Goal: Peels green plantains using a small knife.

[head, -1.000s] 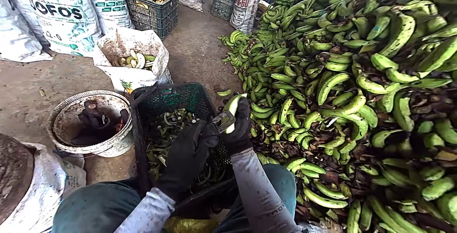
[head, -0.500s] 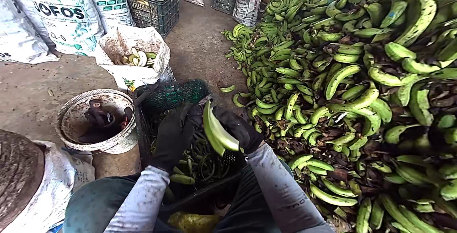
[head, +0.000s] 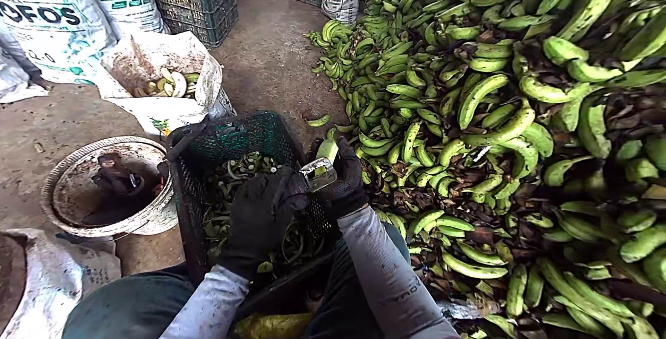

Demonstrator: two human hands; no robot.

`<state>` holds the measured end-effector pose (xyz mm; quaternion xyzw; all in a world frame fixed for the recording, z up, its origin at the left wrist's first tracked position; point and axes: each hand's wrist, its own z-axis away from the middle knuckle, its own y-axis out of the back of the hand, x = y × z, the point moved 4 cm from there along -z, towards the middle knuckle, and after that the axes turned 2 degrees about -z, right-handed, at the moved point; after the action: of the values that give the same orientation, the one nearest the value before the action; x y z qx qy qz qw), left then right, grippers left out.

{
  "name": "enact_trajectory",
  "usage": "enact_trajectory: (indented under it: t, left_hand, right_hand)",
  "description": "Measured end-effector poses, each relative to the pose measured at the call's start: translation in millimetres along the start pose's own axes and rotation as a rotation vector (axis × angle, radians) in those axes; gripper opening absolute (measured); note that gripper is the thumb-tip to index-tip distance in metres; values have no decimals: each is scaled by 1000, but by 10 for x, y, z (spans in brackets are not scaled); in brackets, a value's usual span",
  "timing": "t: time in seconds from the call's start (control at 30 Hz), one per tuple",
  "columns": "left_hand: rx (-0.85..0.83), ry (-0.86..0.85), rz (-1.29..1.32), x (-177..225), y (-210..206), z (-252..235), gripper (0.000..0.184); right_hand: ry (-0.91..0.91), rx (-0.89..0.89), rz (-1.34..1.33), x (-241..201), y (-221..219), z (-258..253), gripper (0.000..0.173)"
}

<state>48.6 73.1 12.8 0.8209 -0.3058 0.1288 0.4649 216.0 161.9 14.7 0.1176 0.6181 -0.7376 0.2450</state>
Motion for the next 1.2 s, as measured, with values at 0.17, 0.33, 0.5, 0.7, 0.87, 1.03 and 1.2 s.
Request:
enact_trajectory:
  t: [0.17,0.33,0.5,0.7,0.87,1.03,1.2]
  left_hand:
    - [-22,16,-28,29,-3,-12,61]
    - [-181,206,54,-105,-6,-70,54]
    - [-196,299,64,-206,39,-76,51]
    - [-297,532,108,-324,129,-172,46]
    - [-234,590,144,-484,240,-201,51]
    - [-306,241,75,-163,41,-45,58]
    - [-97,-108,-79,170,-104,113,55]
  right_hand:
    - [33,-24,126,-36,24,83,40]
    - [-31,-241,463,74,-47,168,38]
    - [154,-426,1148,56,-72,371,37]
    - [43,-489,1217,176,-39,350,52]
    - [-82,-320,790,161,104,284,39]
    - [-175,-95,282,84,238,66,50]
    - [-252,-37,21,49,362,39,40]
